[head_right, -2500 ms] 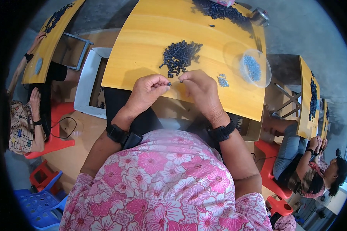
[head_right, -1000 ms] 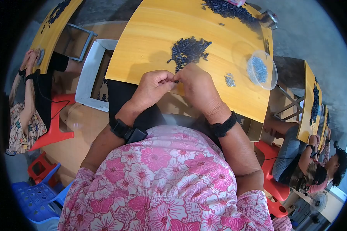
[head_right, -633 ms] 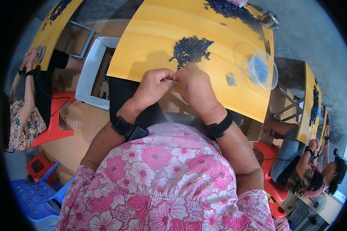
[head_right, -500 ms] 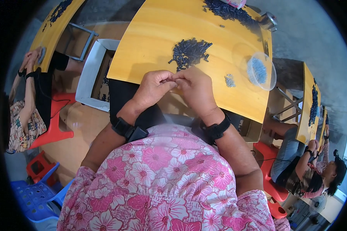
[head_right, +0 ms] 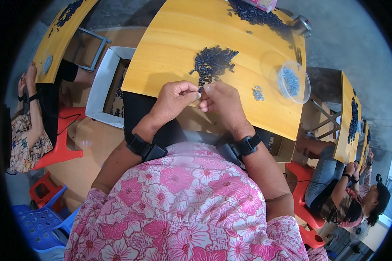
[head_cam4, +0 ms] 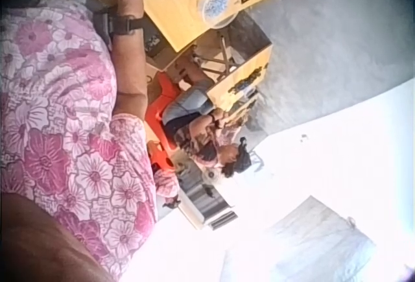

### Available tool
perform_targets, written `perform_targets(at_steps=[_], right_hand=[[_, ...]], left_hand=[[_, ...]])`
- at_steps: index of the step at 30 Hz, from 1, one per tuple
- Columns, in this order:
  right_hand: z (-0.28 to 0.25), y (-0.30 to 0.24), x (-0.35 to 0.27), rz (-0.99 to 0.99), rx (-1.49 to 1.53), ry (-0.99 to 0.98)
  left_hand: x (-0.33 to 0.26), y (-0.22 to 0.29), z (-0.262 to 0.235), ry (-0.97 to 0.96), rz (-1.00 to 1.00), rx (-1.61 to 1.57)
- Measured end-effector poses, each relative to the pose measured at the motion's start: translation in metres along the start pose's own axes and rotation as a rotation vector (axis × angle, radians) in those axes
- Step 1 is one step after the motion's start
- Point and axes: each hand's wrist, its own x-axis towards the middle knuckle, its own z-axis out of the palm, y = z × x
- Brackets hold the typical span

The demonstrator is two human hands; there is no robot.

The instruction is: Assembling or sorting small blue and clear plastic components at a workshop table.

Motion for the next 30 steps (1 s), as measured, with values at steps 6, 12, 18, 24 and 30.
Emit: perform_targets(at_steps=[6,12,18,24,30], right_hand=[[-0.001,-0.008,-0.001,0.088,-0.060,-0.075],[-0.002,-0.012,0.001,0.161,-0.044,-0.135],[-0.003,-0.006,0.001,0.149,0.019,-0.174],[-0.005,0.002,-0.003,0.066,0.011,-0.207],[-0.005,0.006,-0.002,0.069,0.056,-0.207]], left_hand=[[-0.001,0.000,0.000,0.017,0.052,-0.015],[-0.003,0.004,-0.001,0.011,0.089,0.033],[-0.004,0.004,0.001,0.045,0.130,0.037],[-0.002,-0.001,0.004,0.065,0.139,0.025],[-0.002,-0.002,0.003,0.063,0.134,0.058]])
